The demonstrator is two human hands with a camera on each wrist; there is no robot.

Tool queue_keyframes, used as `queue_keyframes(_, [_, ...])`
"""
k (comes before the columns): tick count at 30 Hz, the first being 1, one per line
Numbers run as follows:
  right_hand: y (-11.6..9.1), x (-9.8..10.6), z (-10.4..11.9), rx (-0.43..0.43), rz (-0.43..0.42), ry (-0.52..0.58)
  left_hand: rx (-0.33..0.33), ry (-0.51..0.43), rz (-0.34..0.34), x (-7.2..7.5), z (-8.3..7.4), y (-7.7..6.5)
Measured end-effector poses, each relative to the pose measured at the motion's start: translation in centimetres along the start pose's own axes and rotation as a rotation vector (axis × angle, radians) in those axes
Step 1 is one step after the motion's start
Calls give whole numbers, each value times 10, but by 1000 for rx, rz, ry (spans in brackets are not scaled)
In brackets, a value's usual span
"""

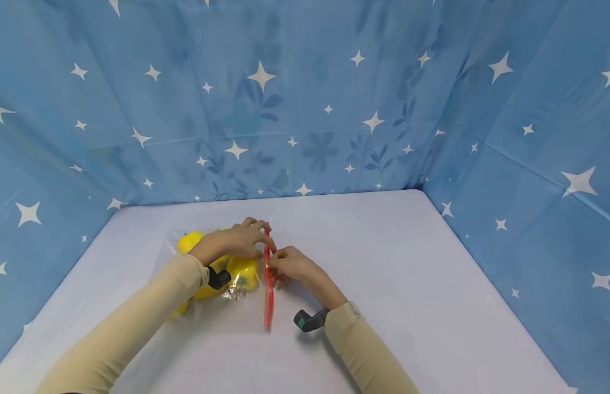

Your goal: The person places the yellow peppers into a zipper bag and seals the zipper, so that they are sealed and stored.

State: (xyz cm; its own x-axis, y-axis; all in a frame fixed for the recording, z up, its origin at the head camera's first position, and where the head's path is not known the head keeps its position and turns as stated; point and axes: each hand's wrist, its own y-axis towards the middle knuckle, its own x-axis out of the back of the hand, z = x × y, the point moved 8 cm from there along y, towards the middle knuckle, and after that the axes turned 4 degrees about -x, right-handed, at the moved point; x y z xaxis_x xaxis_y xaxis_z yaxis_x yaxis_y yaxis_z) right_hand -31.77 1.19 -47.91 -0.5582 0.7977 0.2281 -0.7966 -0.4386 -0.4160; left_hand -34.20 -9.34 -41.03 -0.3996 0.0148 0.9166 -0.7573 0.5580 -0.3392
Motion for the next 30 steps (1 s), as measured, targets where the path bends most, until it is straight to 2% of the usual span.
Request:
queue_keyframes(6, [-1, 1, 0, 3, 25, -21, 8, -2, 31, -2, 3, 4])
queue_keyframes(18, [-2, 1, 5, 48, 4, -90, 6, 40, -34, 1, 0, 7])
queue_keyframes(24, [-2, 1, 4, 53, -9, -82, -12, 54, -78, 4, -2, 6])
queue_keyframes(30, [-3, 0, 2, 66, -25, -80, -26, 85, -117, 0, -3, 6])
